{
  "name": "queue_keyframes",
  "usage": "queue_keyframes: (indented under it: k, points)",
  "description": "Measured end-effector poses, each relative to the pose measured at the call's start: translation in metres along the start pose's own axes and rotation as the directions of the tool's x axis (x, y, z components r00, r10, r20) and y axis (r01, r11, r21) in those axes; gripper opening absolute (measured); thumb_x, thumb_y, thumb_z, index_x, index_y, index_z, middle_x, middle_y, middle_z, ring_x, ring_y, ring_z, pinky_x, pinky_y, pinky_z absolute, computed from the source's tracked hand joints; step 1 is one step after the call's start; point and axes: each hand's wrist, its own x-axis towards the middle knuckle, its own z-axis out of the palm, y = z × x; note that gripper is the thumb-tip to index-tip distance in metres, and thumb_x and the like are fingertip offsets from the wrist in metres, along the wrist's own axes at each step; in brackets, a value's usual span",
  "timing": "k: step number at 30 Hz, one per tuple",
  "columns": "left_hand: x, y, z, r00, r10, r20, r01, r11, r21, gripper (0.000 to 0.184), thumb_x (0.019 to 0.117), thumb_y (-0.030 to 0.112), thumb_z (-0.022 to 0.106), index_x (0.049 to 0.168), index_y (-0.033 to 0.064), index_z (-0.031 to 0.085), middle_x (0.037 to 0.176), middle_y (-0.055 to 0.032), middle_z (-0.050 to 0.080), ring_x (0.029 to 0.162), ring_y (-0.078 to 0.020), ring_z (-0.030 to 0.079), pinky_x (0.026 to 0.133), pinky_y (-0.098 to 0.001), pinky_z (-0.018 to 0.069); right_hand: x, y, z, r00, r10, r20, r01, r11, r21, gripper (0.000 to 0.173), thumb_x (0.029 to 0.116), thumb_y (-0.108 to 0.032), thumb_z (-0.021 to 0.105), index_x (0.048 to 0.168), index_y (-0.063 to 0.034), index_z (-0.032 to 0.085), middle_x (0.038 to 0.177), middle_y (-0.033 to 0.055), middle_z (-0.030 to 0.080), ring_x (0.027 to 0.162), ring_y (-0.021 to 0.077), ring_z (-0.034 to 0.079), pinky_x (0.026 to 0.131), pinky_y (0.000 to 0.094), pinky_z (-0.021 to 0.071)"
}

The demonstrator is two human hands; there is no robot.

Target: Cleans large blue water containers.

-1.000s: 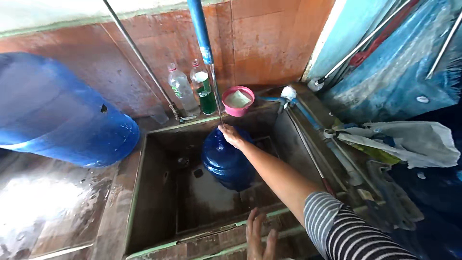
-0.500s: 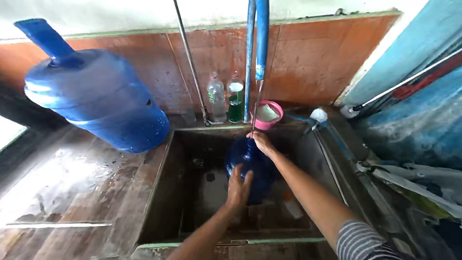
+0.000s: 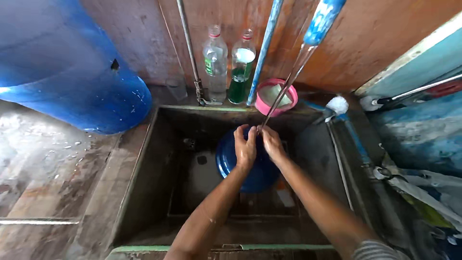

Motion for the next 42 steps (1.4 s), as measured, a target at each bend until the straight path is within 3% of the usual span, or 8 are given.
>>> queue_keyframes:
  k: [6,12,18,22,27,32,37,42]
  points:
    - [0.018,0.005,-0.005,0.988,0.152,-0.028,-0.150,0.986,0.071,0.028,0.1027,0.020,0.058,0.115,-0.0042,0.063,0.099,-0.0143,0.068,0.088,-0.0198,0.065,0.080,-0.0410,0.0542,-0.003,-0.005,0.011,0.994,-0.101,0.042,0.103,0.994,-0.033,0.034,0.1095,-0.013,0.042,0.120,0.0088,0.066,0.112,0.0207,0.070,0.108,0.0221,0.066,0.100,0.0400,0.0506]
    - [0.001,-0.002,0.012,0.912,0.409,0.003,-0.399,0.888,0.229,0.044,0.0946,0.025,0.058,0.126,-0.0053,0.063,0.143,-0.0249,0.054,0.129,-0.0368,0.054,0.106,-0.0538,0.0419,0.001,0.000,0.004,0.995,-0.084,0.060,0.083,0.996,0.033,0.030,0.1077,-0.005,0.043,0.122,0.0106,0.063,0.114,0.0229,0.067,0.106,0.0229,0.064,0.096,0.0393,0.0509]
    - [0.022,0.004,0.005,0.982,0.189,0.005,-0.187,0.971,0.152,0.039,0.1097,0.029,0.042,0.115,-0.0033,0.063,0.100,-0.0173,0.067,0.090,-0.0264,0.065,0.083,-0.0492,0.0530,0.003,-0.003,-0.006,0.999,-0.040,-0.003,0.039,0.994,-0.100,0.034,0.1103,-0.017,0.044,0.113,0.0079,0.067,0.103,0.0212,0.069,0.099,0.0269,0.065,0.092,0.0471,0.0508]
    - [0.001,0.005,0.025,0.924,0.370,0.091,-0.381,0.894,0.235,0.040,0.0975,0.027,0.056,0.120,-0.0034,0.069,0.134,-0.0233,0.061,0.125,-0.0362,0.057,0.105,-0.0564,0.0420,0.000,0.008,-0.007,1.000,-0.007,-0.009,0.008,0.998,0.057,0.034,0.1083,-0.008,0.040,0.128,0.0133,0.059,0.121,0.0255,0.066,0.112,0.0227,0.064,0.101,0.0372,0.0500]
    - [0.027,-0.001,-0.007,0.987,0.150,-0.057,-0.143,0.984,0.108,0.045,0.1109,0.030,0.036,0.121,-0.0046,0.062,0.109,-0.0201,0.070,0.101,-0.0281,0.068,0.092,-0.0503,0.0535,0.003,-0.005,-0.002,0.999,-0.011,0.038,0.013,0.999,-0.052,0.039,0.1116,-0.017,0.038,0.115,0.0071,0.068,0.111,0.0208,0.070,0.108,0.0270,0.064,0.098,0.0461,0.0479]
    - [-0.001,-0.015,0.000,0.818,0.574,0.041,-0.555,0.770,0.315,0.039,0.0961,0.029,0.056,0.112,-0.0037,0.071,0.134,-0.0251,0.061,0.126,-0.0403,0.056,0.107,-0.0575,0.0395,-0.005,0.002,0.014,0.999,-0.009,0.051,-0.002,0.978,0.206,0.029,0.1063,-0.003,0.042,0.122,0.0122,0.061,0.116,0.0217,0.067,0.107,0.0182,0.063,0.098,0.0338,0.0506]
    - [0.013,-0.012,-0.010,0.955,0.291,-0.054,-0.279,0.946,0.165,0.037,0.1057,0.022,0.045,0.120,-0.0068,0.063,0.121,-0.0216,0.064,0.114,-0.0284,0.062,0.101,-0.0461,0.0493,0.007,-0.011,0.010,0.997,0.066,0.044,-0.067,0.997,0.024,0.034,0.1104,-0.018,0.045,0.116,0.0068,0.067,0.110,0.0200,0.069,0.106,0.0241,0.064,0.098,0.0431,0.0486]
    - [0.001,-0.018,0.008,0.787,0.614,0.058,-0.591,0.724,0.356,0.045,0.0963,0.034,0.054,0.111,-0.0038,0.073,0.129,-0.0262,0.065,0.121,-0.0417,0.061,0.106,-0.0572,0.0430,-0.002,0.008,0.014,0.997,-0.071,-0.012,0.072,0.965,0.253,0.030,0.1058,-0.003,0.041,0.118,0.0148,0.062,0.110,0.0189,0.069,0.102,0.0114,0.064,0.095,0.0262,0.0511]
